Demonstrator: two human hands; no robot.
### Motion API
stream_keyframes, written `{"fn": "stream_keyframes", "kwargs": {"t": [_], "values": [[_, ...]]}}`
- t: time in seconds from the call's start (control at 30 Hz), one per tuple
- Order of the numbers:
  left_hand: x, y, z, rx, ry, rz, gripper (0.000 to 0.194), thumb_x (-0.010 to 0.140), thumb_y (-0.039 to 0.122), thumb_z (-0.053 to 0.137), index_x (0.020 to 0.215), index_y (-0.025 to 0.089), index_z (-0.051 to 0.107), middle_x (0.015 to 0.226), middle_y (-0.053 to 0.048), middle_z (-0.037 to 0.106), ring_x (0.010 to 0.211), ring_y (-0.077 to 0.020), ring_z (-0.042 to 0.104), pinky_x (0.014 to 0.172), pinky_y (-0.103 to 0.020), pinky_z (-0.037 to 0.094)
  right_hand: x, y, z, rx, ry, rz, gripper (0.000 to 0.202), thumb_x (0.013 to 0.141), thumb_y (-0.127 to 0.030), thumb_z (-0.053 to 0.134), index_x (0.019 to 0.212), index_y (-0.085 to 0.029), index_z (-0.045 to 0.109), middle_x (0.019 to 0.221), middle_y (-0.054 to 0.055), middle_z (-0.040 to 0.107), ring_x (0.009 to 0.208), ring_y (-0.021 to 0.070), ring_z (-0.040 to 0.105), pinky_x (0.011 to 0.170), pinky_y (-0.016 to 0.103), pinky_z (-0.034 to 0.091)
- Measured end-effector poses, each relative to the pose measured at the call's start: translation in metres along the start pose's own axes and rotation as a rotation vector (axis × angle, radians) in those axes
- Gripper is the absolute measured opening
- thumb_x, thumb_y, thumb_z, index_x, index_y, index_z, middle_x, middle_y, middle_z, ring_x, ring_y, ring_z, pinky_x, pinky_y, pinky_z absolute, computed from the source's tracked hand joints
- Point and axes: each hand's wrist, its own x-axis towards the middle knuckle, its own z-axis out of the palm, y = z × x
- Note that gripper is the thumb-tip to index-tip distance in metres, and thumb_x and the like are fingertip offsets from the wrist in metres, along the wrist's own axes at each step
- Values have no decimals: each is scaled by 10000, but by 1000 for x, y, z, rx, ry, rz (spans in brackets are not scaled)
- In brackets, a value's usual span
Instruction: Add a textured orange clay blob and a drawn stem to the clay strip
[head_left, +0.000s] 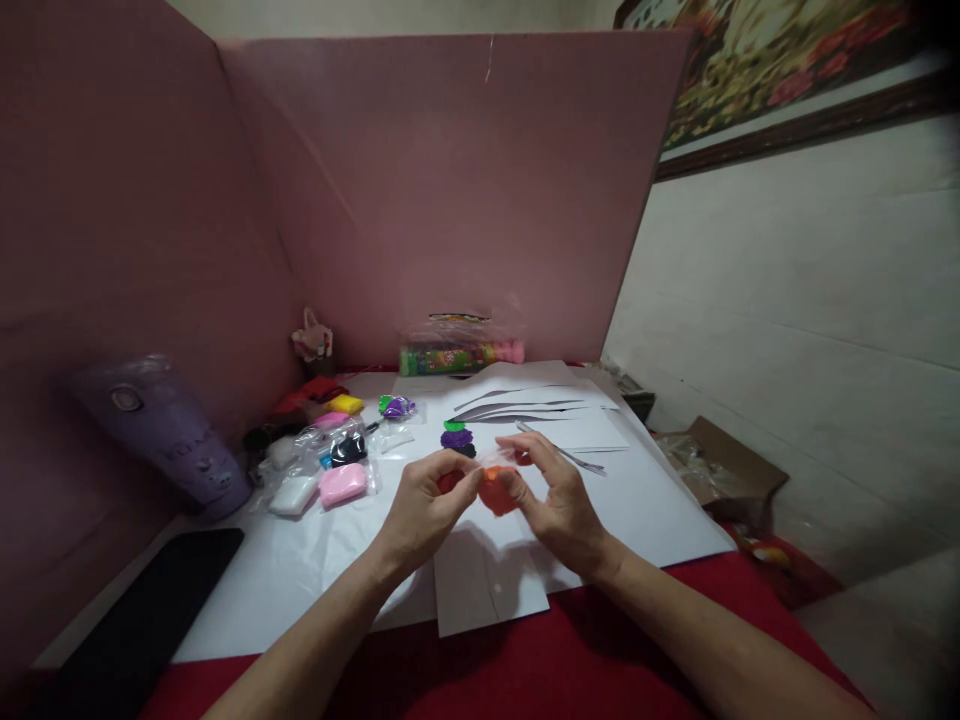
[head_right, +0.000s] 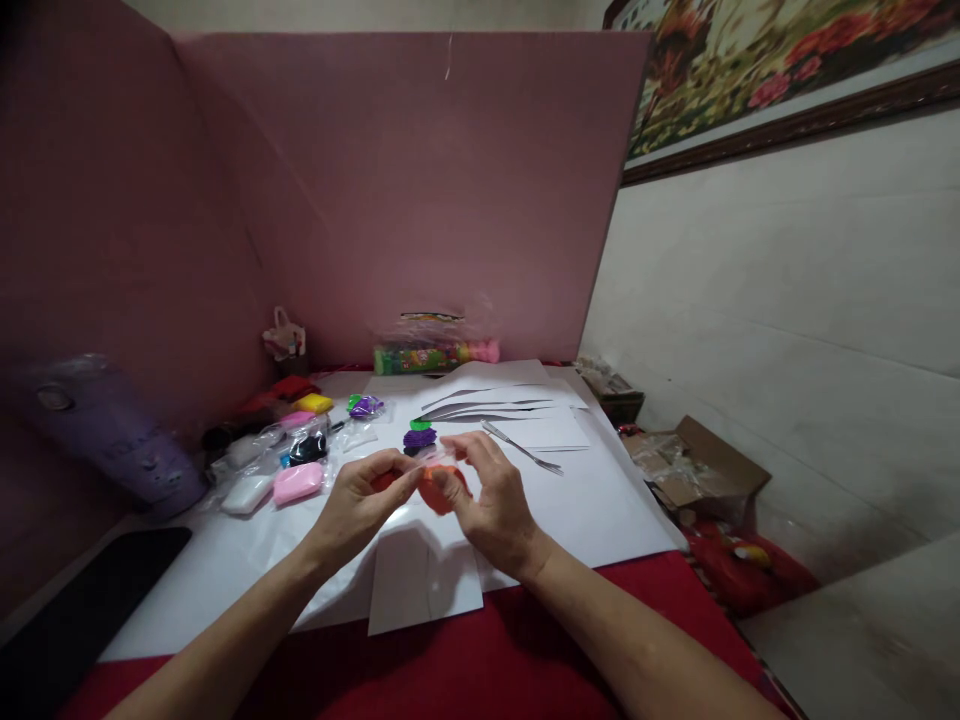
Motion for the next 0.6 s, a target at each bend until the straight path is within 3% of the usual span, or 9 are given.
{"fn": "stream_keyframes", "kwargs": {"t": [0.07, 0.17, 0.6], "values": [[0, 1, -1, 40, -13, 20, 210, 785, 327, 614, 720, 132, 655, 634, -6, 556, 588, -96, 438, 550, -212, 347, 2, 0, -2, 134, 12, 69, 111, 884, -282, 539, 922, -190, 588, 855, 32, 604, 775, 158, 563, 719, 304, 475], [0, 2, 0, 8, -20, 9, 201, 778, 324, 619, 758, 128, 660, 671, -22, 591, 625, -112, 487, 585, -218, 381, 3, 2, -1, 254, -14, 133, 110, 860, -270, 577, 794, -182, 589, 747, 4, 594, 699, 140, 554, 672, 284, 460], [-1, 6, 2, 63, 16, 60, 134, 758, 263, 618, 709, 146, 660, 668, -27, 631, 617, -119, 533, 588, -223, 417, 3, 3, 2, 279, -59, 171, 110, 834, -276, 612, 782, -179, 618, 710, 0, 579, 661, 135, 523, 638, 286, 450]]}}
